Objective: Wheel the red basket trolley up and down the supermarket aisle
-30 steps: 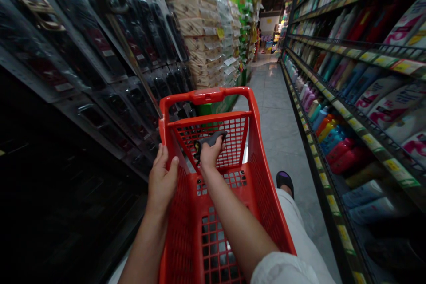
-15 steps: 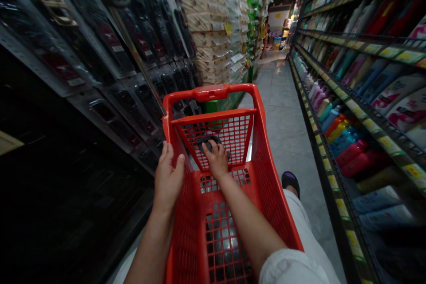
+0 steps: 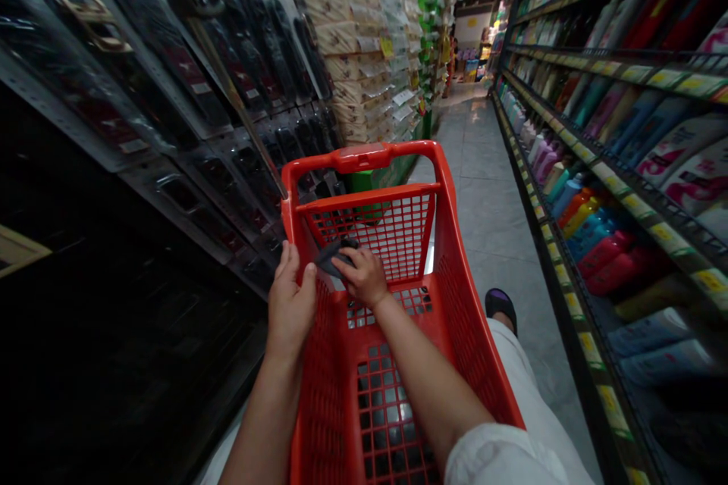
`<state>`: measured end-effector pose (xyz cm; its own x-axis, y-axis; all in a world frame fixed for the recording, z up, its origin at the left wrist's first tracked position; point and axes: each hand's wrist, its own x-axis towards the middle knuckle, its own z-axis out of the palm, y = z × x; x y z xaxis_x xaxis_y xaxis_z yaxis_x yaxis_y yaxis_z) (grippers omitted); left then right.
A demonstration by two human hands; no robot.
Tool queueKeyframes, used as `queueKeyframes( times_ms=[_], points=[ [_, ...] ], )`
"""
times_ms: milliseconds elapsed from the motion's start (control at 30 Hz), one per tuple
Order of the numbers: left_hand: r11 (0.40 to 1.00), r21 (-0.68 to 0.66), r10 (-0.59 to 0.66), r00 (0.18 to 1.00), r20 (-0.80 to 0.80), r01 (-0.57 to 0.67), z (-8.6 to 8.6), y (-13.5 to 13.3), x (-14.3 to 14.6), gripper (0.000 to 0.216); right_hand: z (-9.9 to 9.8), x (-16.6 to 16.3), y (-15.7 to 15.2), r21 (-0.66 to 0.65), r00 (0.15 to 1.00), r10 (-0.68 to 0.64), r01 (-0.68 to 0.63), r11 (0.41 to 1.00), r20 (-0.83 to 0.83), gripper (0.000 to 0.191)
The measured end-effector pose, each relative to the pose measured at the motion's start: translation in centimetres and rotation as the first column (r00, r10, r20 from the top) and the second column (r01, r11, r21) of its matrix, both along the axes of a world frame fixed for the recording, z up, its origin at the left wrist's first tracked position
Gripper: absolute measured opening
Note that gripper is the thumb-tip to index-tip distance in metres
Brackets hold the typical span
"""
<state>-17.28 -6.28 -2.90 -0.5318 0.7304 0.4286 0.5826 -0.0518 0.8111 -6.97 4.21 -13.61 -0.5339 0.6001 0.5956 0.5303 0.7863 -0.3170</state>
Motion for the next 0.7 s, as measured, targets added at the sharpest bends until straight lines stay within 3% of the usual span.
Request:
queueKeyframes(
  times_ms=[100,167,233,433,500,600,700],
  points=[
    [1.0,-0.019,-0.022,1.0,0.01,0.022,0.0,0.1,0.0,0.059,4.1,-2.1,1.4,0.088,0.994,-0.086,0.091,0.992,-0.063,0.048],
    [0.999,-0.027,-0.02,1.0,0.021,0.021,0.0,0.1,-0.1,0.06,4.8,-3.3,1.9,0.091,0.993,-0.114,0.112,0.99,0.008,0.048],
    [1.0,-0.028,-0.008,1.0,0.03,0.008,-0.1,0.2,-0.2,0.061,3.8,-3.9,1.9,0.069,0.99,-0.09,0.083,0.994,0.109,0.046],
    [1.0,-0.03,-0.005,0.999,0.034,0.006,0.0,0.0,-0.4,0.062,-4.5,-1.3,-1.0,-0.097,0.939,0.046,-0.013,0.995,0.34,0.036],
    [0.999,-0.034,-0.001,1.0,0.022,0.002,0.2,-0.1,-0.4,0.061,-6.1,0.0,-1.9,-0.166,0.907,0.064,0.007,0.986,0.415,0.03],
    [0.999,-0.04,-0.001,1.0,0.013,0.002,0.5,-0.1,-0.4,0.06,-5.7,0.8,-2.0,-0.213,0.893,0.092,0.005,0.977,0.441,0.024],
    [0.999,-0.039,0.006,0.999,0.036,-0.005,0.7,0.0,-0.4,0.059,-2.2,0.1,-0.6,-0.134,0.933,0.125,-0.084,0.987,0.337,0.027]
  ],
)
